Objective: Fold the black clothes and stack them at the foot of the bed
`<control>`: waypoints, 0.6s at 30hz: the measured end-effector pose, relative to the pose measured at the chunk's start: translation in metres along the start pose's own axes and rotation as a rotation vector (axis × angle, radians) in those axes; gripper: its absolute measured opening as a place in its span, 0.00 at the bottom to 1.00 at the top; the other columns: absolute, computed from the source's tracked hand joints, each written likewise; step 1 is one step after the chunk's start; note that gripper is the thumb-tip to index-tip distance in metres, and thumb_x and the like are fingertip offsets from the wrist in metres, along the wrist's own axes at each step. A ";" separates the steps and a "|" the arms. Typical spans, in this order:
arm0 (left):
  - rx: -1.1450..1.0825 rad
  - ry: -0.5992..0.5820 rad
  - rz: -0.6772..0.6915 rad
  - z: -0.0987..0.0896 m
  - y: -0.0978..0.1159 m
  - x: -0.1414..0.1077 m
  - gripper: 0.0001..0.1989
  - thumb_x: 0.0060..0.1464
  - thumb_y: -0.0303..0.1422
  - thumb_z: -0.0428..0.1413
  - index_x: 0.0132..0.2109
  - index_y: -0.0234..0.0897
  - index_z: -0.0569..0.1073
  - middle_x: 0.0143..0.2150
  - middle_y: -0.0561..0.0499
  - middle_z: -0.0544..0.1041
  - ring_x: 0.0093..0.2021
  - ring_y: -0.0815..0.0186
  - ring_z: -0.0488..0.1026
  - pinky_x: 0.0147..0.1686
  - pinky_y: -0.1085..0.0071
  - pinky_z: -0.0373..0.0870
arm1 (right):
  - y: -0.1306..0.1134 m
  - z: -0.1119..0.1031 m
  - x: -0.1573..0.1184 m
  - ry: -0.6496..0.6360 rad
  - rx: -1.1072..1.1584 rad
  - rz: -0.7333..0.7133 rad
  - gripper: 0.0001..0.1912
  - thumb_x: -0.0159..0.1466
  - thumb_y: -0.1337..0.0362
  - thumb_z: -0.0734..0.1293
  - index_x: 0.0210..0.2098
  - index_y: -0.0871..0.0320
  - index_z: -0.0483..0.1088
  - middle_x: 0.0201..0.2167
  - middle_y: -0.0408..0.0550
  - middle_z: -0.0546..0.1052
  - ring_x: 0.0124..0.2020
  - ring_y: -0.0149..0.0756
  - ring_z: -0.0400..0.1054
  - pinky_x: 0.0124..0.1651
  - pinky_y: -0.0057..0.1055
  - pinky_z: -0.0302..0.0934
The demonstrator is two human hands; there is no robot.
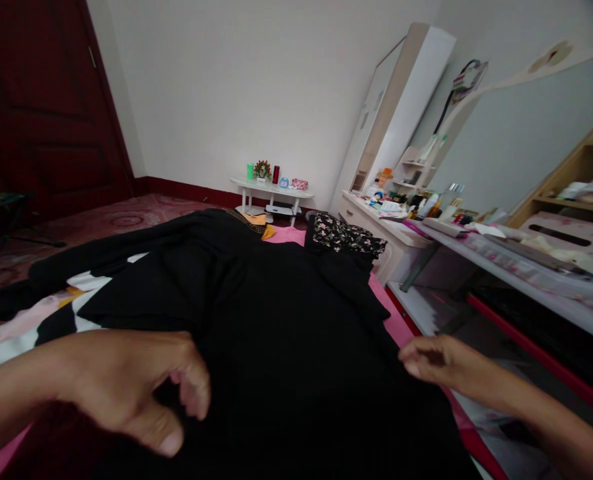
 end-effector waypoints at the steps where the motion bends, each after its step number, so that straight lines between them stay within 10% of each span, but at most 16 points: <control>1: -0.008 -0.118 0.058 -0.006 0.010 0.018 0.17 0.49 0.45 0.57 0.44 0.47 0.78 0.41 0.54 0.79 0.39 0.64 0.75 0.40 0.73 0.70 | -0.006 -0.006 0.024 0.038 0.024 -0.039 0.15 0.56 0.53 0.66 0.35 0.56 0.75 0.32 0.47 0.78 0.32 0.37 0.71 0.36 0.29 0.64; 5: 0.197 0.080 0.157 -0.017 0.020 0.118 0.24 0.54 0.44 0.55 0.57 0.43 0.70 0.56 0.46 0.71 0.55 0.57 0.68 0.53 0.63 0.64 | -0.008 -0.022 0.113 0.422 -0.075 -0.052 0.19 0.55 0.57 0.65 0.44 0.58 0.71 0.43 0.54 0.75 0.44 0.43 0.69 0.48 0.37 0.63; 9: 0.323 0.359 0.034 0.011 -0.013 0.197 0.35 0.56 0.51 0.49 0.66 0.43 0.54 0.69 0.43 0.49 0.67 0.49 0.47 0.62 0.50 0.49 | 0.004 -0.008 0.165 0.631 -0.239 -0.002 0.34 0.55 0.54 0.66 0.59 0.61 0.60 0.54 0.59 0.67 0.56 0.51 0.60 0.56 0.45 0.56; 15: 0.364 0.448 0.030 0.034 -0.041 0.220 0.34 0.59 0.57 0.35 0.66 0.48 0.53 0.71 0.47 0.44 0.69 0.51 0.38 0.64 0.47 0.37 | 0.010 0.002 0.170 0.468 -0.452 -0.031 0.27 0.58 0.68 0.63 0.57 0.48 0.65 0.41 0.47 0.71 0.42 0.39 0.68 0.43 0.31 0.60; 18: 0.359 0.448 0.038 0.033 -0.041 0.218 0.34 0.59 0.57 0.35 0.66 0.48 0.53 0.71 0.47 0.44 0.69 0.52 0.38 0.64 0.48 0.36 | 0.013 -0.032 0.142 0.677 -0.534 0.059 0.22 0.60 0.69 0.59 0.50 0.49 0.71 0.41 0.47 0.70 0.38 0.38 0.68 0.38 0.30 0.58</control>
Point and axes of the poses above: each hand's wrist, its own x-axis towards the middle knuckle, its own z-axis out of the palm, y = z × x, the point moved 4 cm from there along x, towards the middle knuckle
